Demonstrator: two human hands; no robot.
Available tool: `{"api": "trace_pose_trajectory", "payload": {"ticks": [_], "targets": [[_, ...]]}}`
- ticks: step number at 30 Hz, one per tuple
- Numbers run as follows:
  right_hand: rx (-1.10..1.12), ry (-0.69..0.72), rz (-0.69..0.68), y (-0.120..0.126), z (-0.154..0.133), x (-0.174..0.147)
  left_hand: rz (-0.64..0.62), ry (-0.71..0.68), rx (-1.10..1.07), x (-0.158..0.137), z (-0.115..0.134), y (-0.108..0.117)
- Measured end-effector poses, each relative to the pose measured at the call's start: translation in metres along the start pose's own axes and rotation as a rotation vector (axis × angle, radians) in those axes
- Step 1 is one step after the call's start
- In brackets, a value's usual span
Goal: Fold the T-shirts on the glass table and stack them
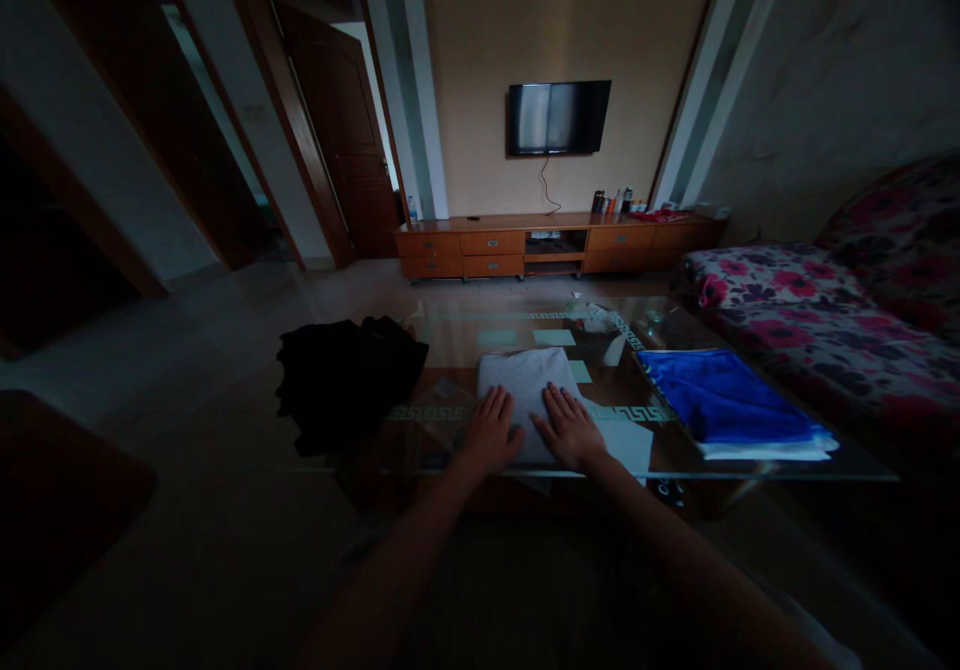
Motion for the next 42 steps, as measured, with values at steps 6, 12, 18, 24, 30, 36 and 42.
{"api": "trace_pose_trajectory", "payload": {"ticks": [6,12,18,24,30,36,42], "targets": [[-0.014,-0.228,0.017,0.009,-0.043,-0.028,0.115,0.028,0.146,0.006,-0.025,0.033],[-0.023,-0.167,-0.035,0.032,-0.062,-0.024,0.148,0.266,0.086,0.005,-0.024,0.042],[-0.101,-0.096,0.057,0.010,-0.039,-0.008,-0.019,0.144,-0.024,-0.005,-0.016,0.006],[-0.039,-0.065,0.181,0.007,-0.062,0.005,0.005,0.073,0.008,0.000,-0.017,-0.002],[0.119,0.148,0.004,-0.010,-0.101,0.025,-0.066,-0.002,-0.040,0.001,-0.017,-0.007],[0.078,0.177,0.030,-0.018,-0.081,0.021,-0.068,-0.004,-0.002,-0.001,-0.021,-0.006],[-0.058,0.051,0.097,-0.007,-0.025,0.007,0.002,0.025,-0.013,-0.004,-0.020,-0.004]]}}
Point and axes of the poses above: each hand's wrist, its own x-axis towards the middle knuckle, its own y-axis out of the back of the hand, z = x × y, the point moved 2 cm from there along x, towards the middle knuckle, and after that the axes turned 1 degree about -x, right-handed, at the moved point
